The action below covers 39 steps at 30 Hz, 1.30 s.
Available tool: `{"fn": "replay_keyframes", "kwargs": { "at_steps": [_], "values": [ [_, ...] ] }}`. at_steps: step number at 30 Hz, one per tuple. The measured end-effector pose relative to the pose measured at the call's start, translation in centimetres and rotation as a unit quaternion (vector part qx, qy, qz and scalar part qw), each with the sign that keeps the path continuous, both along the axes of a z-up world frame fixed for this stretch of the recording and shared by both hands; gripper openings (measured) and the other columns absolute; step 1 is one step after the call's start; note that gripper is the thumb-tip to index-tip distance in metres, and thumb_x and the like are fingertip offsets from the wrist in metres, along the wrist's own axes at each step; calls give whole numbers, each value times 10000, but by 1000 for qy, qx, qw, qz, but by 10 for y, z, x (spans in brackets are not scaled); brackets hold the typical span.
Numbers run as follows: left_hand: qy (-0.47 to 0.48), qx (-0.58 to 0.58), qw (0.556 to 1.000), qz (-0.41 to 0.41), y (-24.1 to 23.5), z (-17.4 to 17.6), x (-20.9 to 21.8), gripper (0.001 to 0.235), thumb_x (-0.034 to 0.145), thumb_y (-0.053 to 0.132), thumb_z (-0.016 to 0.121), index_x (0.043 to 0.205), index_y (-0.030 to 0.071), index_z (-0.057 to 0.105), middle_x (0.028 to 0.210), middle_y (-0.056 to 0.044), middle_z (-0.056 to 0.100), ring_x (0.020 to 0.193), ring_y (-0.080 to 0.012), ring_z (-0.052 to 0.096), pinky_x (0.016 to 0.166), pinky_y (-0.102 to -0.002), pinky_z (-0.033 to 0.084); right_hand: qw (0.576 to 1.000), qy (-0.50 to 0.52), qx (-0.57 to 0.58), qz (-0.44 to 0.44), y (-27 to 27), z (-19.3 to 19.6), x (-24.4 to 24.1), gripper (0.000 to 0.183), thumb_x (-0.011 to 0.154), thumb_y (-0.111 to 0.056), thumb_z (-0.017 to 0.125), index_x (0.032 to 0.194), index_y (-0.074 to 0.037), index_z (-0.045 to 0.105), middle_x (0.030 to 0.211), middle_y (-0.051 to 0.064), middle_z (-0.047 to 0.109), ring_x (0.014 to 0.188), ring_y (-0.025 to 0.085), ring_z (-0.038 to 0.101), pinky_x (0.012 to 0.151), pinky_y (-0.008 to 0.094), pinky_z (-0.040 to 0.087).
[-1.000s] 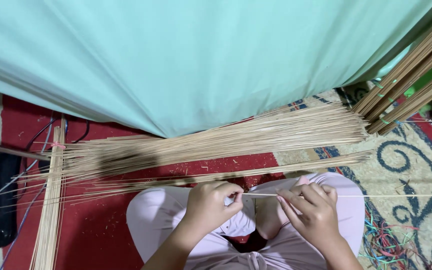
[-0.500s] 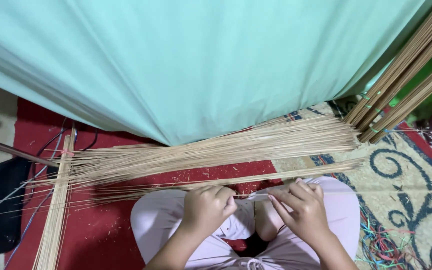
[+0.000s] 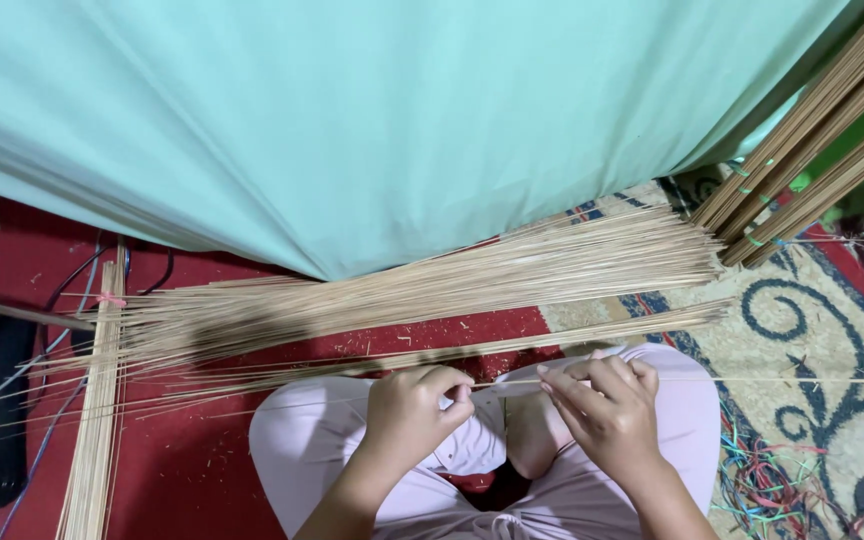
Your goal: The person weaves thin wooden sticks into a mat or screen structure while sitting on the floor.
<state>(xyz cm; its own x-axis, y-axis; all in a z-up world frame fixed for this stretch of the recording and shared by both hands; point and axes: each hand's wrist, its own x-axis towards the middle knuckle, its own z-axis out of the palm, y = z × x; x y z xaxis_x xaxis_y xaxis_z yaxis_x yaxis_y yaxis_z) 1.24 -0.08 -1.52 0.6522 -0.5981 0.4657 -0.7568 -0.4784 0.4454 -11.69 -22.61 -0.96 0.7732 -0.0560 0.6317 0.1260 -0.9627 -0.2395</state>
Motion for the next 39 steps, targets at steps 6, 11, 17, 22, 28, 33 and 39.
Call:
{"fn": "replay_keyframes", "kwargs": {
  "at_steps": [6, 11, 17, 22, 28, 33, 39],
  "values": [
    [22, 43, 999, -6, 2, -12, 2, 128, 740, 200, 671, 771, 308, 732, 604, 74, 692, 492, -220, 645, 399, -426, 421, 999, -14, -41, 30, -6, -2, -4, 220, 949, -190, 726, 1135, -308, 725, 920, -73, 645, 808, 184, 563, 839, 389, 286],
    [27, 27, 998, -43, 3, 14, -7, 70, 751, 236, 720, 792, 281, 756, 715, 91, 742, 587, -203, 691, 466, -405, 487, 999, -10, -31, 4, -2, -1, -15, 204, 943, -206, 733, 1121, -306, 735, 928, -58, 634, 778, 190, 555, 804, 382, 302],
    [45, 20, 999, -6, 13, 18, -26, 73, 753, 216, 734, 769, 276, 694, 701, 105, 711, 594, -169, 677, 446, -396, 493, 999, -24, -37, 1, 12, 3, -26, 197, 957, -214, 723, 1135, -296, 743, 930, -55, 640, 780, 190, 558, 809, 385, 299],
    [102, 26, 994, 24, 22, 15, -31, 71, 744, 259, 733, 796, 306, 721, 657, 95, 678, 571, -182, 666, 475, -408, 513, 998, -40, -40, 16, 15, 4, -24, 213, 943, -214, 746, 1139, -298, 748, 920, -60, 640, 779, 190, 547, 817, 377, 294],
    [-15, -38, 999, 29, 19, 29, -36, 133, 679, 171, 735, 749, 242, 646, 670, 91, 663, 559, -191, 640, 448, -391, 475, 998, -41, -35, 13, 17, 15, -27, 204, 962, -235, 734, 1157, -294, 745, 942, -72, 645, 778, 187, 540, 851, 376, 276],
    [-38, -75, 996, 9, 16, 36, -36, 141, 649, 111, 703, 737, 219, 681, 661, 74, 682, 562, -169, 637, 476, -358, 490, 998, -65, -4, 13, 20, 16, -30, 183, 943, -203, 765, 1115, -260, 746, 933, -44, 661, 775, 178, 560, 856, 374, 291],
    [-86, -120, 989, -14, 13, 53, -40, 191, 678, 55, 750, 739, 184, 624, 668, 61, 632, 591, -180, 602, 567, -343, 478, 997, -69, -20, 12, 18, 21, -30, 181, 953, -194, 779, 1117, -265, 748, 910, -45, 641, 744, 185, 539, 862, 379, 288]
  ]
}}
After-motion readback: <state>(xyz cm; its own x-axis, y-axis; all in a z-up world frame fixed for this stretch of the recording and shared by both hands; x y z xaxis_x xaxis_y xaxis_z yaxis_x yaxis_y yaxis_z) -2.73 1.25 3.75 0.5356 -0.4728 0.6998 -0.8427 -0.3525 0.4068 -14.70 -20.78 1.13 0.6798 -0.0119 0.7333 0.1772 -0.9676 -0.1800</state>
